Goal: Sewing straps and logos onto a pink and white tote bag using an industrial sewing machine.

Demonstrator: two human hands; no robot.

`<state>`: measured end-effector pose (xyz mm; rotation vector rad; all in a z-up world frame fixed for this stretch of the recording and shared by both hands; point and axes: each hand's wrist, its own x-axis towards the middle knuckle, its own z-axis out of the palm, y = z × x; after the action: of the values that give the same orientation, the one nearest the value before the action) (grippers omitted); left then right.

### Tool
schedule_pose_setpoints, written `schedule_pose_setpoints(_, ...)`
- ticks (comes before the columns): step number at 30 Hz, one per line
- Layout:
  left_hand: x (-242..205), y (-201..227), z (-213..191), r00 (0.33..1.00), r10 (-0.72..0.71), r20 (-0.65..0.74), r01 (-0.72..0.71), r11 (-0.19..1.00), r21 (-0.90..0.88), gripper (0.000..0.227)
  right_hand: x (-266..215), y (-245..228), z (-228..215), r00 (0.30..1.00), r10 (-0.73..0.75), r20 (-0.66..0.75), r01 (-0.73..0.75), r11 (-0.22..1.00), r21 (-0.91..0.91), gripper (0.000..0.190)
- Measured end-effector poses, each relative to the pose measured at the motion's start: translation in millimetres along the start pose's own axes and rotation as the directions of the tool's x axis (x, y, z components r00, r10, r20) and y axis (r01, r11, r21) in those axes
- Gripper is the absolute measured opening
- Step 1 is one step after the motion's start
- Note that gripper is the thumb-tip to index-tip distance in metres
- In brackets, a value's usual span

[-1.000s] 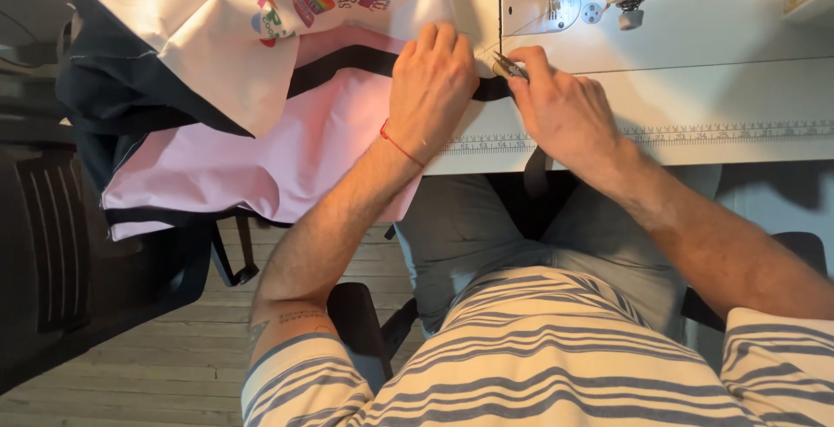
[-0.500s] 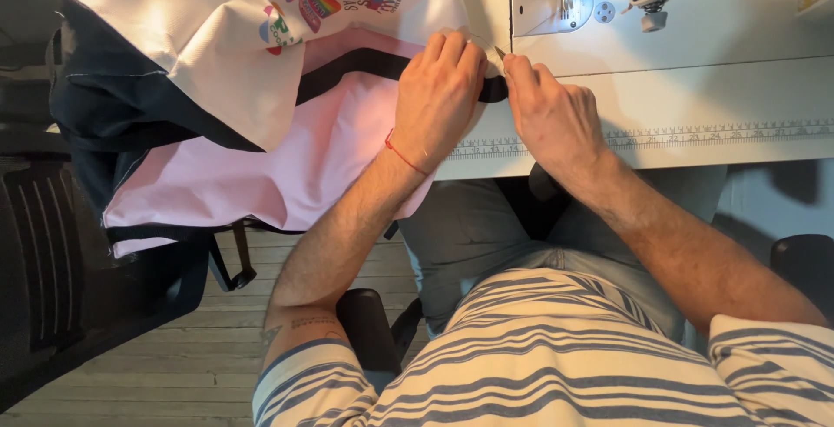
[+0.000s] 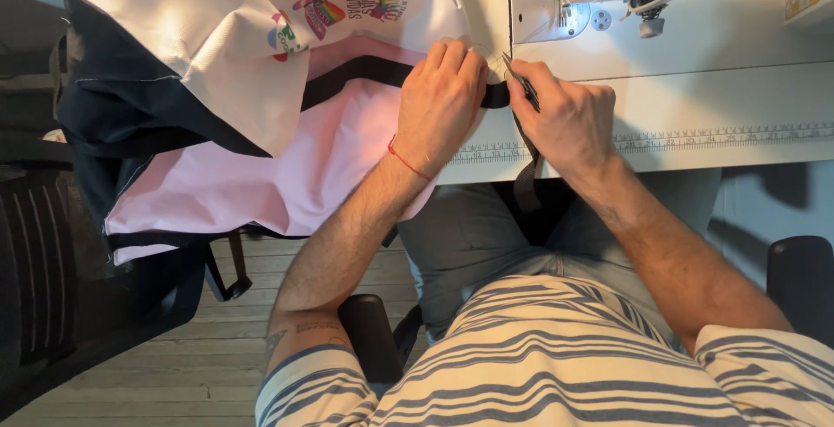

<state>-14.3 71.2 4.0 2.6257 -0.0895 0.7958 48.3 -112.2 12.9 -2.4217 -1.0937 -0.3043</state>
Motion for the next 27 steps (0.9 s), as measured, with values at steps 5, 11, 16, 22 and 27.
schedule_pose_setpoints(5, -2, -1, 4, 0.999, -0.017, 0.028, 0.017, 1.000, -0.003, 0.011, 2, 4, 3, 0.995, -0.089, -0.049, 0.086, 0.995, -0.052, 0.011)
schedule_pose_setpoints(11, -1, -2, 3, 1.000, -0.010, 0.001, 0.009, 1.000, 0.016, 0.012, -2, -3, -8, 0.999, -0.013, -0.049, 0.018, 0.995, 0.099, 0.015)
schedule_pose_setpoints(16, -2, -1, 4, 1.000, -0.007, 0.012, 0.007, 1.000, 0.023, 0.012, -2, -2, 0, 0.998, -0.008, -0.055, 0.015, 0.992, 0.123, 0.019)
schedule_pose_setpoints(22, -1, -2, 2, 1.000, 0.009, 0.000, -0.009, 0.999, 0.040, 0.012, 1, 5, 13, 0.985, -0.118, -0.124, 0.128, 0.989, 0.074, 0.015)
schedule_pose_setpoints(27, 0, -1, -10, 0.997, -0.056, -0.044, 0.047, 0.982, -0.183, 0.012, 7, -3, -5, 0.993, -0.037, -0.109, 0.055, 0.985, 0.166, 0.017)
